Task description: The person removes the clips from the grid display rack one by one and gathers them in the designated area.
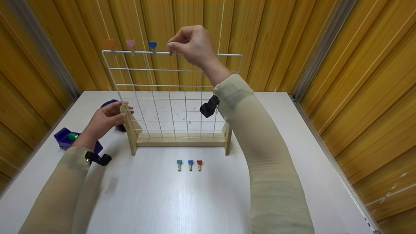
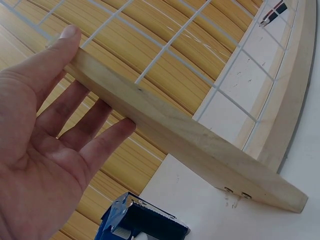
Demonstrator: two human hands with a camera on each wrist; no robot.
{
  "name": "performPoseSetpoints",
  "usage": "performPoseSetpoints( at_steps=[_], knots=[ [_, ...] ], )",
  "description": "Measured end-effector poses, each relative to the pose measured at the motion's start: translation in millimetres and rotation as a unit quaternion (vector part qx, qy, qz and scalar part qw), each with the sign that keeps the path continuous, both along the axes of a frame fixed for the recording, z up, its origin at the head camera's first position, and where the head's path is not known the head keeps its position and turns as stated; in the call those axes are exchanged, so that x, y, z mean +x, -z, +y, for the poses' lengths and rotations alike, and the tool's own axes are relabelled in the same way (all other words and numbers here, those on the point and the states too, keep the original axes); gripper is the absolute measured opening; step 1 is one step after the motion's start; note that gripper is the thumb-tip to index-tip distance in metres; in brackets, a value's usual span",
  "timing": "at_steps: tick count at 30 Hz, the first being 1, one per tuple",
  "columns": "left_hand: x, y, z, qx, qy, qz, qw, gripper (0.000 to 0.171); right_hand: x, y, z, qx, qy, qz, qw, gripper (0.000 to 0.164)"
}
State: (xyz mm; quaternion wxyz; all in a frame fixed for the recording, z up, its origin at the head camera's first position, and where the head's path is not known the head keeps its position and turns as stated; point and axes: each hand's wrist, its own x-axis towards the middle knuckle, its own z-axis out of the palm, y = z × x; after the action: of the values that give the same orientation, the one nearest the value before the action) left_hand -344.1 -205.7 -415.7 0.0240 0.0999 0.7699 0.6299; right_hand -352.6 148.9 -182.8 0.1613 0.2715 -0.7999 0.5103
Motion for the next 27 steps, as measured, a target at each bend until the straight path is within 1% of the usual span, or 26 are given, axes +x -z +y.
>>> performPoseSetpoints(
  at_steps=[2,7,11,14,16,23,27],
  knots=[
    [-0.6,0.2,-0.3,0.0,0.003,0.001,1.0,0.06,0.7,-0.2,0.5,-0.006,-0.002,0.001,1.0,0.01],
    [-1.6,0.5,-0.9,0.001,0.006,0.001,1.0,0.06,3.8,-1.0,1.5,0.001,0.002,0.014,1.0,0.007],
    [-2.0,0.8,-1.1,-0.001,0.004,0.002,1.0,0.059,8.5,-2.8,1.0,-0.005,-0.002,0.007,1.0,0.005],
    [-2.2,0.8,-0.9,-0.001,0.003,0.001,1.0,0.058,12.7,-3.1,1.3,-0.009,-0.01,0.002,1.0,0.002],
    [-2.2,0.7,-0.7,0.001,0.004,0.001,1.0,0.058,15.8,-2.7,2.1,-0.011,-0.017,0.0,1.0,0.004],
    [-2.4,-0.1,0.2,0.002,0.004,0.0,1.0,0.06,25.7,1.2,8.6,-0.045,-0.056,-0.02,0.997,0.006],
    [-3.2,-0.1,0.7,0.001,0.001,-0.002,1.0,0.058,31.0,4.8,14.5,-0.051,-0.065,-0.034,0.996,0.006]
  ],
)
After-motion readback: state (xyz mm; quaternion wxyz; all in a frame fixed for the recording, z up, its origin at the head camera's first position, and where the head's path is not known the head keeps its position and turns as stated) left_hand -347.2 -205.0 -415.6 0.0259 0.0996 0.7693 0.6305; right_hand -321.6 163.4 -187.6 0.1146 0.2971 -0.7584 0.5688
